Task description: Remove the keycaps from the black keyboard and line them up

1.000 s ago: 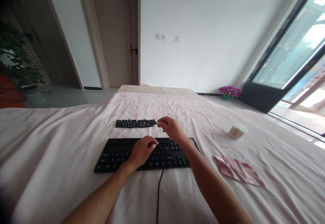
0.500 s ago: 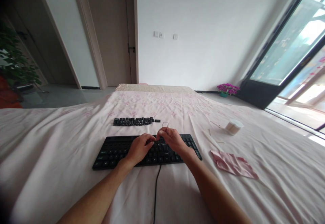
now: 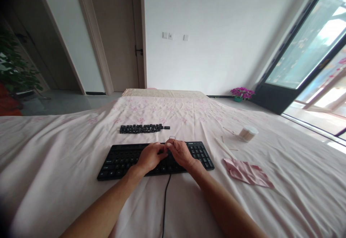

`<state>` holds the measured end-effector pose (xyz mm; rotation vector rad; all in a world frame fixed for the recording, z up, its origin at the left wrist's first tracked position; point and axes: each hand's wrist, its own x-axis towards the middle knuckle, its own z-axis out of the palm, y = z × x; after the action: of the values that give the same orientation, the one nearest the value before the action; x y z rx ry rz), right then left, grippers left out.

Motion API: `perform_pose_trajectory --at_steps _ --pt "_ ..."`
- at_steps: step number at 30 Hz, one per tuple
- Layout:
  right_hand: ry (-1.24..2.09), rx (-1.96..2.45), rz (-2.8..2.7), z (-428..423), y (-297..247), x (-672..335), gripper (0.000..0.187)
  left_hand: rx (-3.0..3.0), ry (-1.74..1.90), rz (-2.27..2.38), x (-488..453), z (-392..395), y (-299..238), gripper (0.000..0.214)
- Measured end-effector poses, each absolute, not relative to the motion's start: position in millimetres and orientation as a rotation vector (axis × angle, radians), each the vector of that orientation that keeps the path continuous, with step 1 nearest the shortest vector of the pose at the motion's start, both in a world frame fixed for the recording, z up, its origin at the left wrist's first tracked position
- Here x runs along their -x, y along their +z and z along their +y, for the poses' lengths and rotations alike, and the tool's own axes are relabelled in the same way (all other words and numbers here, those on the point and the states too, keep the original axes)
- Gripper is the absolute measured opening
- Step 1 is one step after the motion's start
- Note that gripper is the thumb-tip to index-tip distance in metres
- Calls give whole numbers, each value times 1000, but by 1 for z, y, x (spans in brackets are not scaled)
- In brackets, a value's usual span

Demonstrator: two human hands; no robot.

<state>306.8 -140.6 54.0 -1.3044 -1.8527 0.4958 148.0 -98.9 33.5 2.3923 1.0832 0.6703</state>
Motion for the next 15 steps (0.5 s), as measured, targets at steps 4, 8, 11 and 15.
perform_pose_trajectory --at_steps 4,8,11,15 --pt "389 1272 -1822 -142 46 -306 37 -2410 681 1176 -155 -102 33 10" --pt "349 1253 -1815 -143 40 -307 37 -2420 715 1168 -157 -106 31 19" --pt "333 1228 -1817 -144 37 -307 37 -2439 731 1156 -158 -106 29 24" --pt "321 1218 -1806 -146 36 -307 38 -2469 775 1127 -158 -107 27 27"
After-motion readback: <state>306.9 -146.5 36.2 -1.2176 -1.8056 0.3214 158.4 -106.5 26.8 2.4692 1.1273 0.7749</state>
